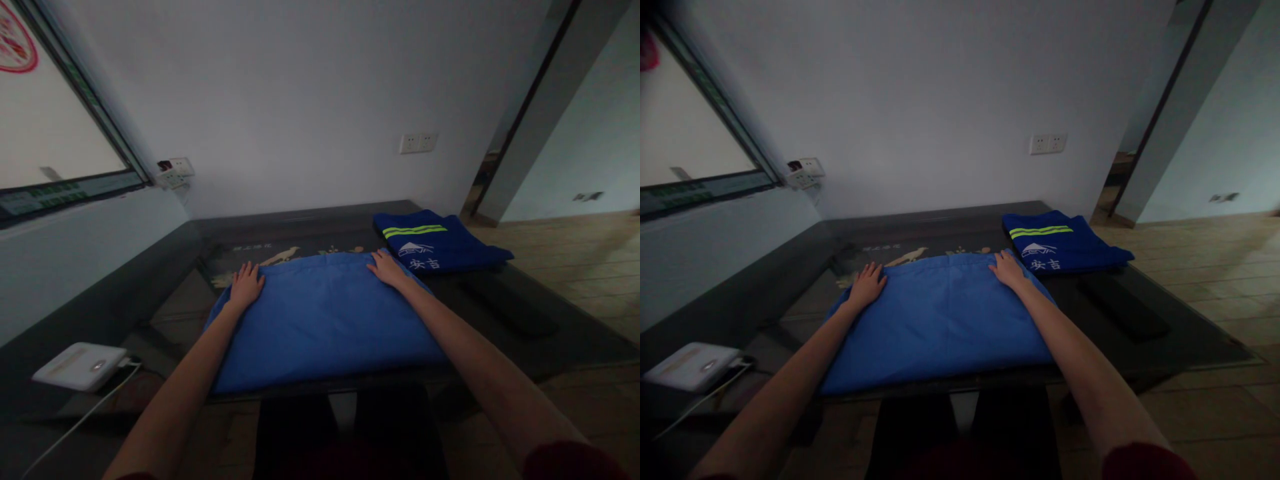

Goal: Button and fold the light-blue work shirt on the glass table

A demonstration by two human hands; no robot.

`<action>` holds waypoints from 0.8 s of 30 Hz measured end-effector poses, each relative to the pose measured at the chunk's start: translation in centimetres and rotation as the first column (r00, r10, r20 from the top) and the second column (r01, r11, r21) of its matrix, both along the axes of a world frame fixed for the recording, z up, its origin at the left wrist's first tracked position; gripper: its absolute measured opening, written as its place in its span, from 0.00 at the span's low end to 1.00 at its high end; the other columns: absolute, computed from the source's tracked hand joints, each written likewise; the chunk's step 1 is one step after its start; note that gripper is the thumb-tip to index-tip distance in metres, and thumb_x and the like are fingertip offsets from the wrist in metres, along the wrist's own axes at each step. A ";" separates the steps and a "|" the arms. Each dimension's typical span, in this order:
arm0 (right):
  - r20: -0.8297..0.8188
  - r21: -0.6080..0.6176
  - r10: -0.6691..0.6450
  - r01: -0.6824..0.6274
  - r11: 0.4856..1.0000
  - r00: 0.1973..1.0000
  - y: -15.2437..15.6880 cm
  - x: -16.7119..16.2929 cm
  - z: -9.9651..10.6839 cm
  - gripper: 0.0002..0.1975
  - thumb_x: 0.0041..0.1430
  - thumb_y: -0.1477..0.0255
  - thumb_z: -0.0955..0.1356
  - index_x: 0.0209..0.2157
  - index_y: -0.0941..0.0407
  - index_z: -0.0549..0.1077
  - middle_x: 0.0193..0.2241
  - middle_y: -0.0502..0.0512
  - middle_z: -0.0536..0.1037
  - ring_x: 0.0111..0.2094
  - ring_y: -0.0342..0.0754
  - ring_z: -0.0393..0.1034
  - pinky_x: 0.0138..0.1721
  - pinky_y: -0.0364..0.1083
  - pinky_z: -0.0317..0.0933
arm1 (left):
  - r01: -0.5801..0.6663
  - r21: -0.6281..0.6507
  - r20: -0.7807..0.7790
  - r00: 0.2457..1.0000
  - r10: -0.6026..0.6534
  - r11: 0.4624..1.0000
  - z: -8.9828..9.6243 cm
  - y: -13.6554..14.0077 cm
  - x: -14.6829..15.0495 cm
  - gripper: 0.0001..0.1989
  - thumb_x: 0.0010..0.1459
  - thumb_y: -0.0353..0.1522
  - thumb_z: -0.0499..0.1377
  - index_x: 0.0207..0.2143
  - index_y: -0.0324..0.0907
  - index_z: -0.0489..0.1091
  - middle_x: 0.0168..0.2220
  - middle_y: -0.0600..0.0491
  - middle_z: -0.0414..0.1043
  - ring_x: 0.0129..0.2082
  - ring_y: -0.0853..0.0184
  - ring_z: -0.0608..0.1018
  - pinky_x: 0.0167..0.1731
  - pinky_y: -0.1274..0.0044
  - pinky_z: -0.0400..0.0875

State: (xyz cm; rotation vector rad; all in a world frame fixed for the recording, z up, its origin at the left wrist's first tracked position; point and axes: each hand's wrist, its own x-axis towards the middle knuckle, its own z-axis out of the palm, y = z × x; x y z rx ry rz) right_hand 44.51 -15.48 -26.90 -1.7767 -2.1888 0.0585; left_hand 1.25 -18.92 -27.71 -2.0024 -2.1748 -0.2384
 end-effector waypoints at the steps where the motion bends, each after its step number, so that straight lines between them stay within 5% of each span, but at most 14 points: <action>1: 0.022 -0.020 -0.014 0.015 1.000 1.000 0.4 0.1 -0.9 0.28 0.64 0.65 0.59 0.59 0.68 0.60 0.61 0.71 0.57 0.63 0.59 0.48 0.62 0.54 0.45 | -0.011 -0.029 0.020 1.000 0.012 1.000 -0.5 0.1 -0.1 0.29 0.64 0.40 0.41 0.62 0.34 0.53 0.65 0.39 0.48 0.65 0.53 0.52 0.60 0.57 0.50; 5: 0.045 -0.008 -0.008 0.009 1.000 0.999 1.2 1.1 -2.9 0.31 0.65 0.59 0.55 0.61 0.66 0.57 0.63 0.69 0.54 0.64 0.59 0.45 0.62 0.58 0.43 | 0.014 -0.119 0.050 0.999 -0.008 0.993 -1.2 0.1 -0.8 0.30 0.64 0.42 0.37 0.64 0.36 0.50 0.66 0.43 0.45 0.66 0.56 0.49 0.62 0.58 0.46; 15: 0.010 0.000 0.057 -0.057 0.998 0.998 1.4 2.1 -3.2 0.31 0.64 0.59 0.57 0.61 0.65 0.58 0.62 0.68 0.56 0.64 0.57 0.46 0.62 0.58 0.43 | 0.020 -0.117 0.065 0.998 -0.013 0.993 -1.1 0.1 -1.0 0.29 0.65 0.40 0.36 0.64 0.37 0.51 0.66 0.44 0.44 0.66 0.57 0.48 0.62 0.58 0.45; 24: -0.133 0.161 0.155 -0.133 0.978 0.979 0.7 3.5 -0.6 0.27 0.64 0.61 0.57 0.59 0.62 0.61 0.62 0.66 0.58 0.64 0.56 0.49 0.61 0.57 0.46 | 0.053 0.034 0.068 0.996 -0.055 0.998 1.0 -1.3 -1.7 0.26 0.64 0.41 0.40 0.60 0.40 0.58 0.65 0.43 0.51 0.66 0.55 0.50 0.60 0.53 0.44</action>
